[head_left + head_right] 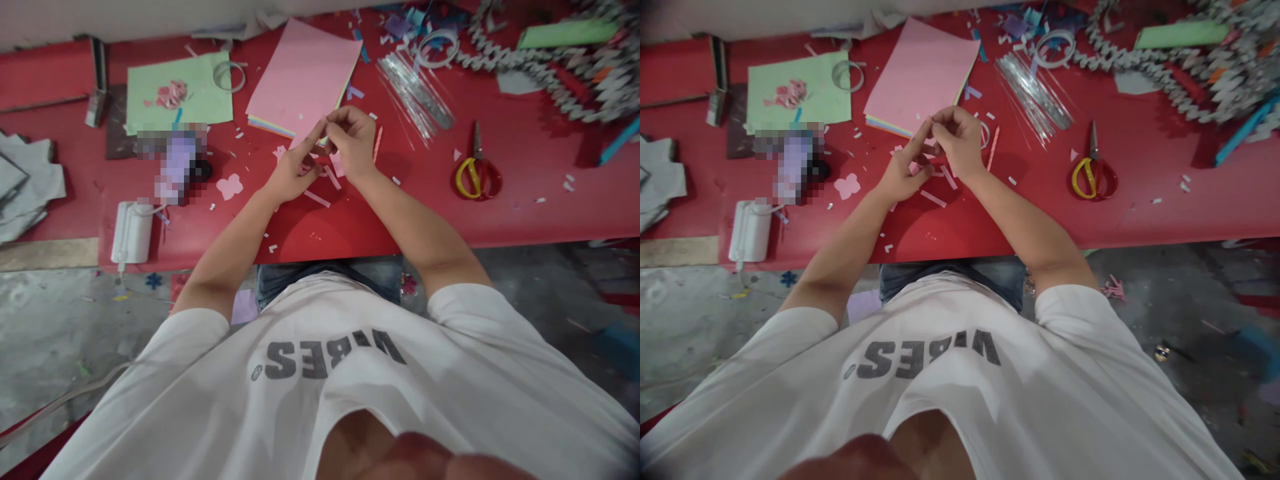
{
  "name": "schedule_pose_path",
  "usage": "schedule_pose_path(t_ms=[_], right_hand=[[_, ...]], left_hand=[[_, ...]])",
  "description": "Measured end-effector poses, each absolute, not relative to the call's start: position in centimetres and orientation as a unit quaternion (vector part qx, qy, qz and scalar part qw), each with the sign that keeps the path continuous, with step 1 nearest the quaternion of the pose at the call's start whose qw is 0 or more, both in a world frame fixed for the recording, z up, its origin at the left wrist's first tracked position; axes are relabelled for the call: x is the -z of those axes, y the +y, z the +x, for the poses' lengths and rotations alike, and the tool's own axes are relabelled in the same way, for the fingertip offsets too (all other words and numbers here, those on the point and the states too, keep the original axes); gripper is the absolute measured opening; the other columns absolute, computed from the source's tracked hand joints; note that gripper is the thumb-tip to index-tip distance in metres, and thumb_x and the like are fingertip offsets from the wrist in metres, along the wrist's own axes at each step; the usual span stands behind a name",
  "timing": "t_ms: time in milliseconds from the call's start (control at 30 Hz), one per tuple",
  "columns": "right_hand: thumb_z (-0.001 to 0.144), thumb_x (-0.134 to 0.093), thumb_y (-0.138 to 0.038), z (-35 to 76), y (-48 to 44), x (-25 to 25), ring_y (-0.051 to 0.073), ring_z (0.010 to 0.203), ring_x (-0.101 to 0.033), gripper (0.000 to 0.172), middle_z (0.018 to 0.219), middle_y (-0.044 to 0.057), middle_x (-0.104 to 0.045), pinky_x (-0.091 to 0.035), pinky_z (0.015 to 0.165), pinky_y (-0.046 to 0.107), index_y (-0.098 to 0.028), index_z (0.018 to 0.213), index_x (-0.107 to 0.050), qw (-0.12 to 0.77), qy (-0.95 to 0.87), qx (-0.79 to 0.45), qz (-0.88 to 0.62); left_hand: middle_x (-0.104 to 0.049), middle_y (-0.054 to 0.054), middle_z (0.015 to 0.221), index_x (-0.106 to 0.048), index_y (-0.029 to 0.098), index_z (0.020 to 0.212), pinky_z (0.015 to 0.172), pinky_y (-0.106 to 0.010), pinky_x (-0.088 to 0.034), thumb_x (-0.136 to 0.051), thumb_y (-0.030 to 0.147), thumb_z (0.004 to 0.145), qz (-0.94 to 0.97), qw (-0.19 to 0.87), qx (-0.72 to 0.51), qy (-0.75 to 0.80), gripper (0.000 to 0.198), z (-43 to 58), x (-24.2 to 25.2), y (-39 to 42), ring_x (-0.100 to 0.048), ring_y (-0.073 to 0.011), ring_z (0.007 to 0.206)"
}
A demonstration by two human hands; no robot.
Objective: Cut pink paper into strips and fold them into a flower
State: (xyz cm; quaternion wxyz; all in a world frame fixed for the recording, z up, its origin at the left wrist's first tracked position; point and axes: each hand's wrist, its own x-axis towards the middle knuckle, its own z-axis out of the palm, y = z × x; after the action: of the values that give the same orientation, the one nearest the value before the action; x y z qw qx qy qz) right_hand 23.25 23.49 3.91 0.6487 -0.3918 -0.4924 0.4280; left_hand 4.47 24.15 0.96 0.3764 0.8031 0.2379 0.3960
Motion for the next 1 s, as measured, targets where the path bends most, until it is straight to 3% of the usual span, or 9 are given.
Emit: schedule_pose_path(t_ms=[167,433,667,800,1000], right_hand=[[0.089,-0.087,-0.053,23.4,23.2,-4.3,0.019,0.054,-0.059,0.028,0.079,-0.004,-0.075,-0.054,0.055,0.04,-0.035,0.084,-0.067,0.64,-0.49,-0.454,-0.38],[0.089,-0.076,-0.054,23.1,23.4,-4.0,0.02,0.056,-0.062,0.026,0.078,-0.002,-0.073,-0.056,0.056,0.04,-0.034,0.083,-0.062,0.621,-0.504,-0.438,-0.412],[0.088,-0.077,-0.062,23.5,23.7,-3.7,0.023,0.059,-0.064,0.033,0.078,-0.001,-0.073,-0.06,0.059,0.044,-0.035,0.079,-0.06,0.601,-0.519,-0.414,-0.446],[0.087,-0.076,-0.059,23.6,23.9,-3.4,0.021,0.056,-0.058,0.03,0.074,-0.002,-0.07,-0.057,0.055,0.041,-0.036,0.076,-0.06,0.608,-0.518,-0.405,-0.444],[0.097,-0.075,-0.07,23.4,24.3,-2.9,0.018,0.06,-0.059,0.048,0.074,-0.002,-0.067,-0.059,0.063,0.036,-0.032,0.079,-0.053,0.597,-0.541,-0.379,-0.456]], left_hand=[[-0.077,-0.009,0.128,-0.046,0.03,0.178,0.1,-0.041,-0.063,-0.07,0.041,0.105,0.789,0.399,-0.403,0.235,0.078,4.6,-0.7,24.2,-0.076,-0.0203,0.102],[-0.073,-0.007,0.114,-0.061,0.029,0.167,0.115,-0.052,-0.06,-0.09,0.029,0.089,0.686,0.526,-0.411,0.29,0.084,5.3,-2.3,23.4,-0.075,-0.0336,0.129],[-0.076,-0.009,0.123,-0.06,0.028,0.169,0.107,-0.047,-0.064,-0.084,0.037,0.094,0.724,0.494,-0.391,0.282,0.079,4.8,-1.3,24.2,-0.078,-0.0289,0.119],[-0.076,-0.011,0.129,-0.059,0.025,0.17,0.107,-0.048,-0.064,-0.084,0.037,0.095,0.71,0.502,-0.397,0.293,0.08,4.9,-1.0,24.2,-0.078,-0.03,0.121],[-0.08,-0.007,0.116,-0.066,0.027,0.162,0.095,-0.043,-0.068,-0.09,0.041,0.091,0.692,0.546,-0.393,0.261,0.077,5.3,-1.8,23.8,-0.082,-0.0278,0.11]])
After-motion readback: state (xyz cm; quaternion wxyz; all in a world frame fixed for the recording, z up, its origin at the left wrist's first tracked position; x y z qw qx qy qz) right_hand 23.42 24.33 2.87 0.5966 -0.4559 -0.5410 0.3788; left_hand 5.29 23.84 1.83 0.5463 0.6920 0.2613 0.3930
